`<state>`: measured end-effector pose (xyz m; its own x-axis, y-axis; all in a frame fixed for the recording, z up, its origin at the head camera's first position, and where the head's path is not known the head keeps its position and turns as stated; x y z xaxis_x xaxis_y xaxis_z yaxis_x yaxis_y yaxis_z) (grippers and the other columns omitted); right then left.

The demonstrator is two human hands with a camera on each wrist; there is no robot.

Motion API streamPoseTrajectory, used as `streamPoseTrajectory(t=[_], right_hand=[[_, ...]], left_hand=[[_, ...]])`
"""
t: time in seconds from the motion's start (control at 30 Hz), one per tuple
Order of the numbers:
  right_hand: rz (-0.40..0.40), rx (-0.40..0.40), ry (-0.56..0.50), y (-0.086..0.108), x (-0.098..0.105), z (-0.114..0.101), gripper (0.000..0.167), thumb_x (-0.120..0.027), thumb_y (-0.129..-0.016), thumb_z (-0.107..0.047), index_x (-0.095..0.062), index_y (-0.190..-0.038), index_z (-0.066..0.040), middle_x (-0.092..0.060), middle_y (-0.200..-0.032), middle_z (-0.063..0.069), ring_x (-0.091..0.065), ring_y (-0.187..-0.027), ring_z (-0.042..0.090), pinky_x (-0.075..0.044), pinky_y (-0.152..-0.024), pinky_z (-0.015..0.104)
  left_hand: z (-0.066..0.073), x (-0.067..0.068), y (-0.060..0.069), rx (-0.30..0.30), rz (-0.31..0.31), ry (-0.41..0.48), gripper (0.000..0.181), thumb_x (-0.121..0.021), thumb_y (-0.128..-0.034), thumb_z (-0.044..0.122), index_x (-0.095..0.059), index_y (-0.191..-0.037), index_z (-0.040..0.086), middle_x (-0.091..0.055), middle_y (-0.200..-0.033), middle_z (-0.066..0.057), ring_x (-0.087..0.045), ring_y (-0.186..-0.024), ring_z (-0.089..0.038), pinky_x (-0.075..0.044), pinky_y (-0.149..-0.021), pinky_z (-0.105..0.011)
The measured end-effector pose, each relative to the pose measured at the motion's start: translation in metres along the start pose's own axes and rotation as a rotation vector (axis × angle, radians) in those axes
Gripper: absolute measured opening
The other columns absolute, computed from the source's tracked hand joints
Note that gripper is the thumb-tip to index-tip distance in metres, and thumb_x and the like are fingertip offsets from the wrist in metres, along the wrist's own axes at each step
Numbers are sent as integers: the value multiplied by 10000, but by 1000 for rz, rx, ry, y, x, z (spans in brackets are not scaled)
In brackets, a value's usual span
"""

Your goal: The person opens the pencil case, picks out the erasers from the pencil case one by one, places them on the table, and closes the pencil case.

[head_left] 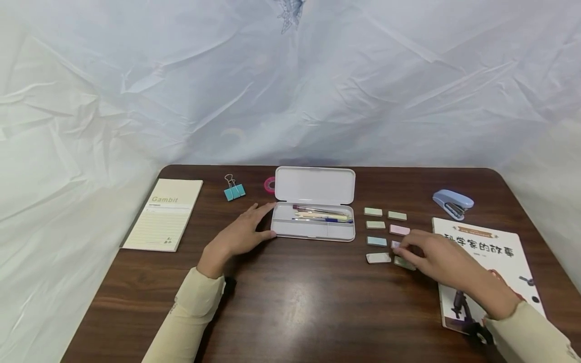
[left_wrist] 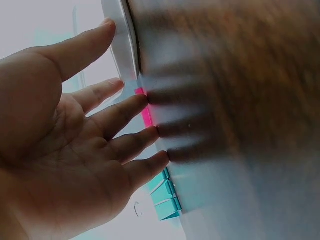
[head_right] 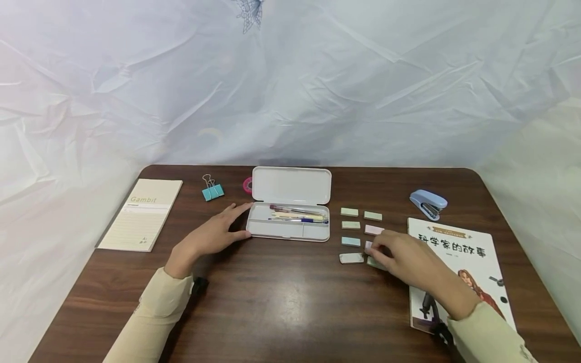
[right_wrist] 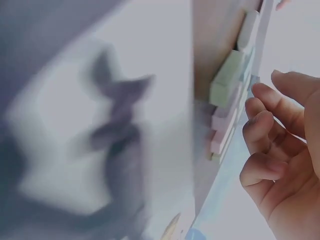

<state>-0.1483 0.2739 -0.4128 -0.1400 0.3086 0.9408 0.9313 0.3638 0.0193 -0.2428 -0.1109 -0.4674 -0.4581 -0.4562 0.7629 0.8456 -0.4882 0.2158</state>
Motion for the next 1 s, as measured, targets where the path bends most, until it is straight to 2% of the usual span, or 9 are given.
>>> streamPoseTrajectory(t=[0.03, 0.1, 0.2, 0.27, 0.4, 0.5, 0.7, 0.83, 1.0], right_hand=[[6, 0, -20, -5, 2, -1, 106, -795, -1101, -281, -788, -1000, -250, -685, -888, -156, -452, -688, -35, -427, -643, 253], [18, 4, -52, -15, 5, -2, 128, -770, -1120, -272, -783, -999, -234, -675, -885, -131, -468, -688, -22, -437, -647, 253], [26, -4, -104, -33, 8, -2, 125, -736, -1144, -262, -800, -1071, -184, -710, -936, -80, -531, -730, 9, -471, -662, 268], [28, -15, -132, -46, 9, -1, 155, -712, -1159, -270, -807, -1153, -147, -747, -1000, -35, -567, -756, 45, -494, -672, 285], [29, -33, -186, -71, 8, 0, 262, -665, -1186, -290, -778, -1297, -81, -777, -1152, 77, -587, -780, 117, -510, -715, 333], [27, -38, -216, -88, 7, 1, 353, -633, -1201, -309, -744, -1387, -30, -767, -1250, 160, -583, -784, 148, -512, -742, 371], [49, -90, -257, -110, 5, 2, 496, -591, -1213, -346, -661, -1540, 21, -698, -1472, 284, -650, -863, 211, -564, -809, 470], [47, -138, -314, -122, 0, 1, 588, -571, -1217, -358, -548, -1647, 43, -697, -1465, 290, -662, -818, 209, -540, -715, 390], [38, -172, -403, -130, -6, -2, 687, -561, -1220, -346, -365, -1761, 30, -667, -1526, 282, -780, -955, 280, -588, -707, 365]], left_hand=[[1, 0, 0, 6, -8, 2, 852, -725, -1120, 514, -302, -1831, 308, -376, -1882, -109, -171, -1793, -499, -278, -1361, -823], [-7, -2, -4, 5, 5, -10, 852, -711, -1117, 561, -307, -1828, 323, -392, -1875, -98, -197, -1789, -493, -302, -1358, -810], [-3, 2, -4, 19, 19, 1, 841, -702, -1121, 566, -317, -1826, 318, -403, -1869, -102, -251, -1776, -485, -314, -1380, -766], [4, 9, -3, 13, 47, -5, 814, -689, -1136, 537, -336, -1822, 277, -432, -1847, -145, -329, -1745, -491, -348, -1376, -739], [30, 26, 4, 23, 90, 11, 767, -663, -1170, 433, -348, -1814, 157, -436, -1824, -228, -400, -1710, -488, -350, -1397, -694], [35, 32, 1, 38, 121, 34, 762, -634, -1187, 416, -320, -1819, 128, -420, -1838, -213, -385, -1729, -453, -326, -1423, -661], [39, 38, -11, 32, 154, 96, 810, -561, -1214, 437, -183, -1848, 101, -395, -1854, -199, -359, -1748, -424, -311, -1430, -659], [36, 38, -18, 49, 157, 122, 823, -528, -1222, 461, -149, -1850, 88, -355, -1871, -205, -350, -1753, -418, -311, -1431, -655], [36, 40, -30, 49, 173, 155, 830, -533, -1220, 472, -163, -1844, 68, -338, -1882, -191, -372, -1748, -391, -318, -1435, -630]])
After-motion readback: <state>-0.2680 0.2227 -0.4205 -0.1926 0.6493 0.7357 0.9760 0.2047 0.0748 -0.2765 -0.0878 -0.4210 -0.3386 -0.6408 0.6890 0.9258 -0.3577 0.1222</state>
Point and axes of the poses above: each hand's wrist, its own y-axis away from the middle knuckle, its own x-axis out of the back of the hand, z = x × y, the point moved 10 cm from there along -y, towards the middle knuckle
